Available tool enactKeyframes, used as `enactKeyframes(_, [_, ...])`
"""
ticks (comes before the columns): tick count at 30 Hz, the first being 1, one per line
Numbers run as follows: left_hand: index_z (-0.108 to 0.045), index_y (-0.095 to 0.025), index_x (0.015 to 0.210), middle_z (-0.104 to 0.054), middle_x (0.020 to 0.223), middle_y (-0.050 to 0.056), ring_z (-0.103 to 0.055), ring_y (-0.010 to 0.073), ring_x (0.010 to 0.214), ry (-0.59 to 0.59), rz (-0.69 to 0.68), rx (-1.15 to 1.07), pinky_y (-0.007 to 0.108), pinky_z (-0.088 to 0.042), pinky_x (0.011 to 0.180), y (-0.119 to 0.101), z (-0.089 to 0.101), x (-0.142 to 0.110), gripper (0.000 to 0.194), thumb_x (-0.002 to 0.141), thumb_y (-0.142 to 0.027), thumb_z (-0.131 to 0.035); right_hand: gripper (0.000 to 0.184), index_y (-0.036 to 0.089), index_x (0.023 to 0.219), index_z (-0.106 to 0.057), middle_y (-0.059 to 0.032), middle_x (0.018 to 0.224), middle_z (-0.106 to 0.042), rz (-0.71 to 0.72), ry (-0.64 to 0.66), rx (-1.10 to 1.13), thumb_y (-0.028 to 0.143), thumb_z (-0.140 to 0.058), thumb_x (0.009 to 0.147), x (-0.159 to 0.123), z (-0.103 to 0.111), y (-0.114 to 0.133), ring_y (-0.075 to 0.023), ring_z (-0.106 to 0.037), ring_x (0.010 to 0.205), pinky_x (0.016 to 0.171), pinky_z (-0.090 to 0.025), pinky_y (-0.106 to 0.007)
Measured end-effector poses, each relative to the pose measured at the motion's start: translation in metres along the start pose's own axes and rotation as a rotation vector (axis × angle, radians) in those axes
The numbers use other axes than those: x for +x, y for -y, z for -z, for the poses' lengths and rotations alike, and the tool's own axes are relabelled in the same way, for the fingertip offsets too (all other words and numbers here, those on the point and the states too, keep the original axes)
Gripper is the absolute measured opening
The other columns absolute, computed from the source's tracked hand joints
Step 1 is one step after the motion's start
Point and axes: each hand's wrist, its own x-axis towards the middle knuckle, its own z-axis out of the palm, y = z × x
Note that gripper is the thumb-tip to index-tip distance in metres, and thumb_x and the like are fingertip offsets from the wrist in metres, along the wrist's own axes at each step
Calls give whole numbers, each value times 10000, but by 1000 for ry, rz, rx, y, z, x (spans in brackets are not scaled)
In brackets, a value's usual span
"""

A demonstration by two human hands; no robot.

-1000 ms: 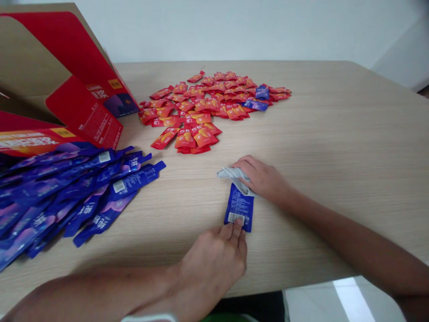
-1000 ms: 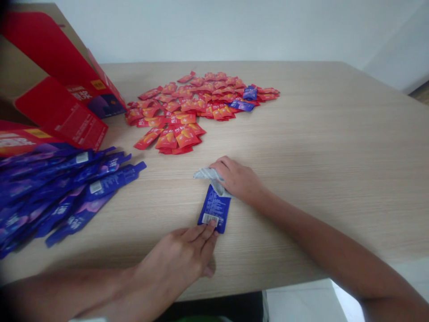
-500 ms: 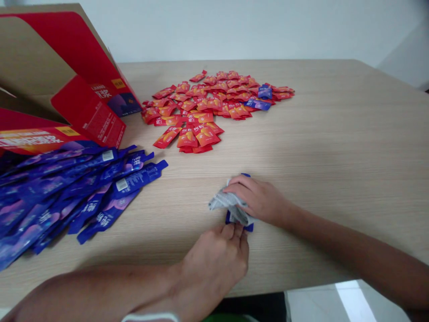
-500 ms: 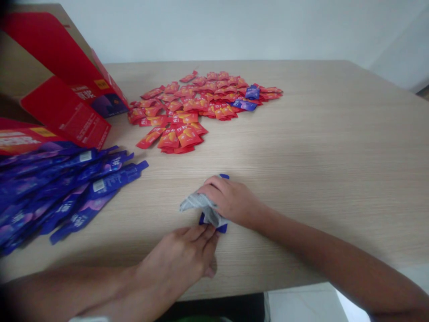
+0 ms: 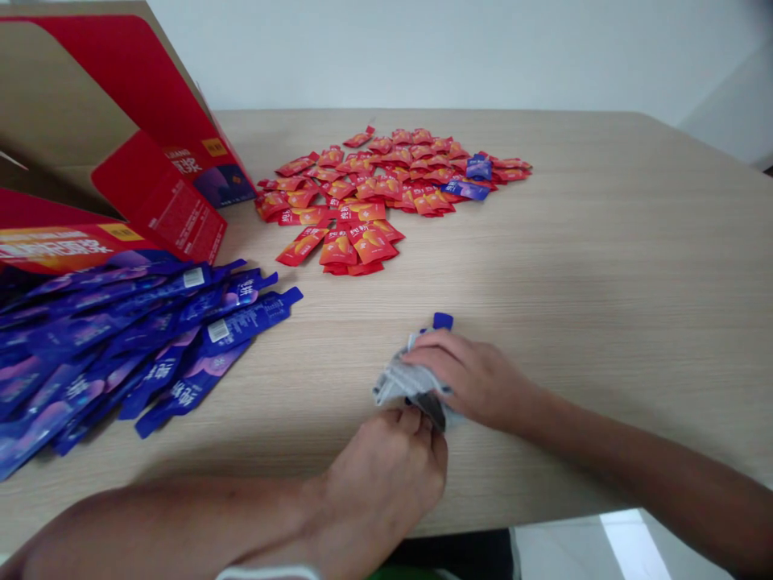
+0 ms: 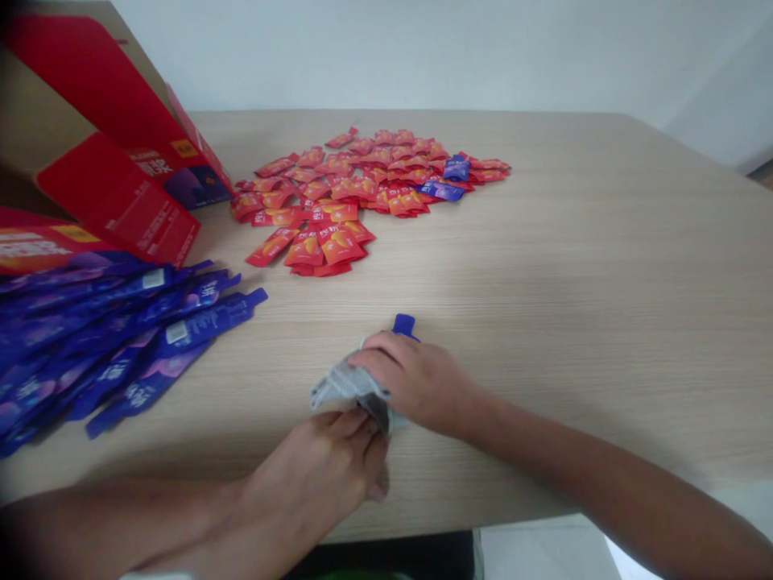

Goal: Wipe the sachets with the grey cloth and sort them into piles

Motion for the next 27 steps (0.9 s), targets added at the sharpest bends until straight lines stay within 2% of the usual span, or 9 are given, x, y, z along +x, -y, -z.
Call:
enactKeyframes(2, [-733,-82,961,-771,892,126,-725,267,818,2,8,-29,369,-575,679,0,1,0,126,908,-185,-682,306,218,1249,-622,-88,1208,-666,69,80,18,181,-543,956,0,-7,4,-204,-655,1076,841,-573,-298])
enactKeyframes(3, [-732,-69,998,-772,931,143,-729,275,848,-7,11,-29,370,-577,686,1,1,0,151,908,-179,-680,306,218,1249,-621,-88,1216,-662,68,99,19,178,-554,953,2,-10,2,-205,-654,1080,844,-571,-300])
enactKeyframes(7, [-648,-13,1267,-661,1302,255,-684,307,1149,-33,8,-18,371,-583,839,2,-8,-4,380,920,-165,-675,305,212,1268,-600,-100,1240,-637,-81,87,-28,228,-577,964,14,-9,-25,-221,-645,1095,880,-564,-330])
enactKeyframes(11, [-642,-47,1278,-625,1362,245,-632,298,1255,-31,14,-36,378,-563,933,0,-15,-6,372,934,-184,-675,296,218,1279,-571,-107,1244,-625,-222,42,-102,267,-545,988,22,0,-53,-240,-645,1087,860,-569,-354])
enactKeyframes(14, [-655,1,1210,-662,1291,264,-677,300,1159,-20,-33,23,370,-579,860,5,-6,-4,319,935,-160,-660,312,230,1293,-548,-108,1270,-604,-271,-76,-127,240,-527,982,20,6,-71,-253,-624,1139,891,-560,-369])
enactKeyframes(18, [-664,-120,1098,-751,1029,90,-706,219,909,-118,-77,-21,339,-557,766,28,14,4,149,1003,-153,-554,302,221,1284,-527,-127,1250,-586,-351,-372,-110,321,-498,1000,12,10,-95,-279,-595,1170,955,-535,-432])
enactKeyframes(20, [-635,-148,1171,-734,1066,61,-681,199,963,-214,-27,-33,333,-536,844,40,18,10,197,1032,-140,-495,301,220,1268,-524,-135,1225,-587,-403,-468,-82,368,-479,1010,10,9,-105,-293,-594,1150,961,-526,-466])
enactKeyframes(24, [-492,-135,1435,-578,1419,115,-555,242,1255,-357,189,-5,367,-468,1015,53,4,21,406,1079,-324,-438,325,239,1234,-536,-137,1160,-602,-455,-516,-22,460,-462,1007,9,5,-116,-326,-605,1090,936,-515,-519])
enactKeyframes(27, [-459,-111,1469,-521,1460,143,-508,281,1294,-348,268,-24,400,-445,1044,52,-7,23,641,1041,-585,-402,306,286,1197,-559,-149,1118,-629,-482,-516,4,498,-487,988,8,1,-121,-342,-629,1052,909,-506,-504])
